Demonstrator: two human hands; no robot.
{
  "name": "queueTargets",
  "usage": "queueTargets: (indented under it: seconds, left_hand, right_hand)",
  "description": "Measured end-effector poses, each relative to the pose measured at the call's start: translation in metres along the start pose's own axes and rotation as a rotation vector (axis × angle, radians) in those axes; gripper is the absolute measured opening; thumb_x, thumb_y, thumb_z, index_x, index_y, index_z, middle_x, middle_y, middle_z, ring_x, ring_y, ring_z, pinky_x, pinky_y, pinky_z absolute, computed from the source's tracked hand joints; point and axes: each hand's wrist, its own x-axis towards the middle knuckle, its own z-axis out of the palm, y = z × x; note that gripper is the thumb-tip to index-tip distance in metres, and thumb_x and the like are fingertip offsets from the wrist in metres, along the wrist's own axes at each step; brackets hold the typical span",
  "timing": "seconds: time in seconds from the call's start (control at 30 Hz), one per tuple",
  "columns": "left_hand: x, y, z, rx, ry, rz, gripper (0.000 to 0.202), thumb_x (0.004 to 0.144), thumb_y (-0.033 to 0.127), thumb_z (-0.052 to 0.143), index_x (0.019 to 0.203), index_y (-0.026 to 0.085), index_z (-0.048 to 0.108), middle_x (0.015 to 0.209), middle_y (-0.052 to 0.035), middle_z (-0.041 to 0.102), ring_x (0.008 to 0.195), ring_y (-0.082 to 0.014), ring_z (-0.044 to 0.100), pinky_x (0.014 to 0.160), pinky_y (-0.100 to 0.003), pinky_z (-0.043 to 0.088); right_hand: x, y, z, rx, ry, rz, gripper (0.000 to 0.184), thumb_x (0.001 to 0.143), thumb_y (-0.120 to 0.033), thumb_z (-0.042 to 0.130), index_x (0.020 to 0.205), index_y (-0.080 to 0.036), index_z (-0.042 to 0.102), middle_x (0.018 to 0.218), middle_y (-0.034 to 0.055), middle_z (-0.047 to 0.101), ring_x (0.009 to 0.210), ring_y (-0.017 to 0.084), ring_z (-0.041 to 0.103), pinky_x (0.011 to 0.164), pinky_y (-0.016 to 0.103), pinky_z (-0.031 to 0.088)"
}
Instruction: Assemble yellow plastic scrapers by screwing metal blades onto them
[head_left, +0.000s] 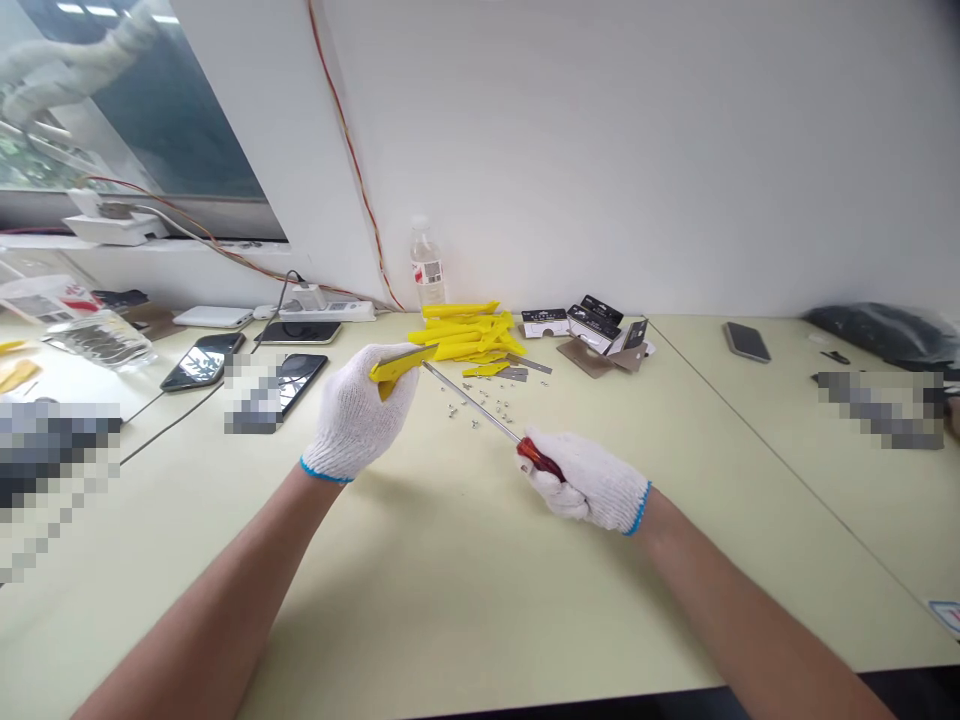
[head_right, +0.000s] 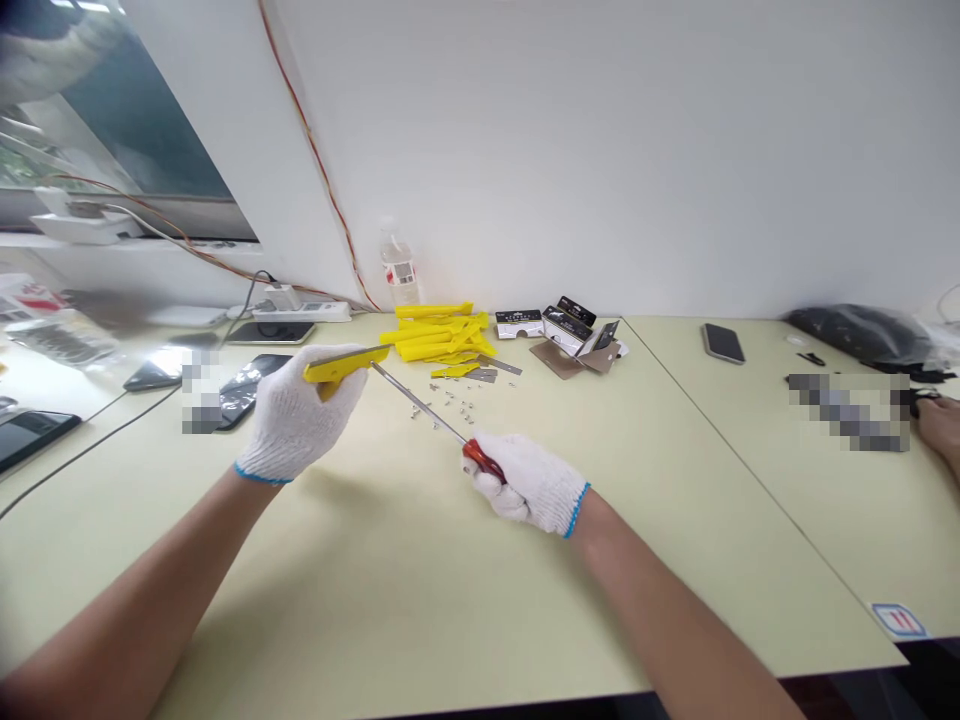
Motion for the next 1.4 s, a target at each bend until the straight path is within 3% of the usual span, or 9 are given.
queueTargets:
  seconds: [0.13,0.2,0.4,0.53,0.7,0.87,1.07,1.23,1.4]
  left_hand:
    - [-0.001,-0.001,0.001,-0.029,0.001,0.026,0.026,0.093,0.031,0.066,0.116,0.022,0.075,0.102,-0.0056,0.078,0.085,-0.0182,0.072,0.080,-0.027,0.055]
    - [-0.001,-0.002,0.002,-0.040,0.003,0.046,0.026,0.093,0.031,0.066,0.116,0.022,0.075,0.104,-0.0055,0.078,0.086,-0.0181,0.072,0.081,-0.027,0.055]
    - [-0.001,-0.009,0.005,-0.034,-0.061,0.020,0.025,0.092,0.028,0.067,0.115,0.022,0.074,0.101,-0.0057,0.078,0.080,-0.0186,0.072,0.075,-0.029,0.055]
    - [-0.003,-0.012,0.012,-0.011,-0.109,0.032,0.026,0.093,0.027,0.065,0.117,0.022,0.073,0.107,-0.0068,0.078,0.089,-0.0211,0.074,0.079,-0.030,0.056]
    - [-0.004,-0.010,0.014,0.033,-0.099,0.020,0.028,0.093,0.026,0.066,0.120,0.023,0.073,0.109,-0.0065,0.079,0.093,-0.0219,0.075,0.086,-0.031,0.057]
    - [-0.004,-0.005,0.011,0.021,-0.102,-0.042,0.030,0.092,0.027,0.067,0.121,0.024,0.074,0.109,-0.0062,0.079,0.092,-0.0225,0.075,0.085,-0.032,0.057]
    - [-0.008,0.005,0.012,-0.059,-0.132,-0.011,0.029,0.093,0.031,0.065,0.120,0.024,0.074,0.111,-0.0078,0.079,0.096,-0.0237,0.076,0.089,-0.034,0.058]
    - [0.000,0.004,0.006,-0.091,-0.005,-0.235,0.027,0.088,0.034,0.068,0.112,0.022,0.073,0.099,-0.0069,0.079,0.085,-0.0223,0.074,0.080,-0.034,0.059]
    - [0.011,0.001,-0.006,-0.451,-0.195,-0.490,0.022,0.082,0.035,0.072,0.094,0.017,0.070,0.076,-0.0044,0.073,0.068,-0.0194,0.069,0.067,-0.032,0.058]
  right_hand:
    - [-0.004,-0.001,-0.002,-0.130,-0.117,0.037,0.063,0.099,-0.072,0.030,0.098,-0.018,0.062,0.053,-0.0033,0.032,0.042,-0.003,0.020,0.051,0.017,0.013]
    - [-0.004,-0.002,-0.002,-0.288,-0.077,0.019,0.070,0.099,-0.075,0.023,0.095,-0.017,0.063,0.051,-0.0020,0.032,0.042,-0.002,0.021,0.050,0.015,0.016]
    - [0.009,0.006,0.002,-0.591,0.292,-0.276,0.057,0.102,-0.061,0.036,0.083,-0.010,0.053,0.067,0.0038,0.049,0.056,0.003,0.036,0.054,0.018,0.022]
    - [0.017,0.014,0.003,-0.947,0.658,-0.561,0.061,0.103,-0.060,0.036,0.074,-0.009,0.049,0.069,0.0066,0.048,0.063,0.006,0.029,0.059,0.023,0.019]
    - [0.018,0.014,0.011,-0.996,0.790,-0.632,0.060,0.101,-0.066,0.043,0.078,-0.011,0.053,0.067,0.0062,0.046,0.062,0.008,0.024,0.059,0.024,0.018]
    - [0.011,0.012,0.013,-0.779,0.568,-0.362,0.058,0.100,-0.067,0.043,0.091,-0.011,0.055,0.067,0.0041,0.045,0.054,0.006,0.025,0.051,0.022,0.015]
    - [-0.001,0.001,0.009,-0.220,-0.051,0.016,0.058,0.100,-0.069,0.038,0.108,-0.013,0.050,0.073,0.0012,0.045,0.050,0.003,0.027,0.045,0.015,0.025]
    - [0.002,-0.004,0.007,-0.273,0.119,-0.066,0.055,0.100,-0.069,0.040,0.103,-0.014,0.046,0.074,0.0004,0.042,0.049,0.003,0.026,0.043,0.015,0.022]
    - [0.007,0.000,0.004,-0.458,0.297,-0.211,0.052,0.104,-0.061,0.033,0.096,-0.013,0.049,0.074,0.0015,0.043,0.054,0.005,0.033,0.049,0.017,0.028]
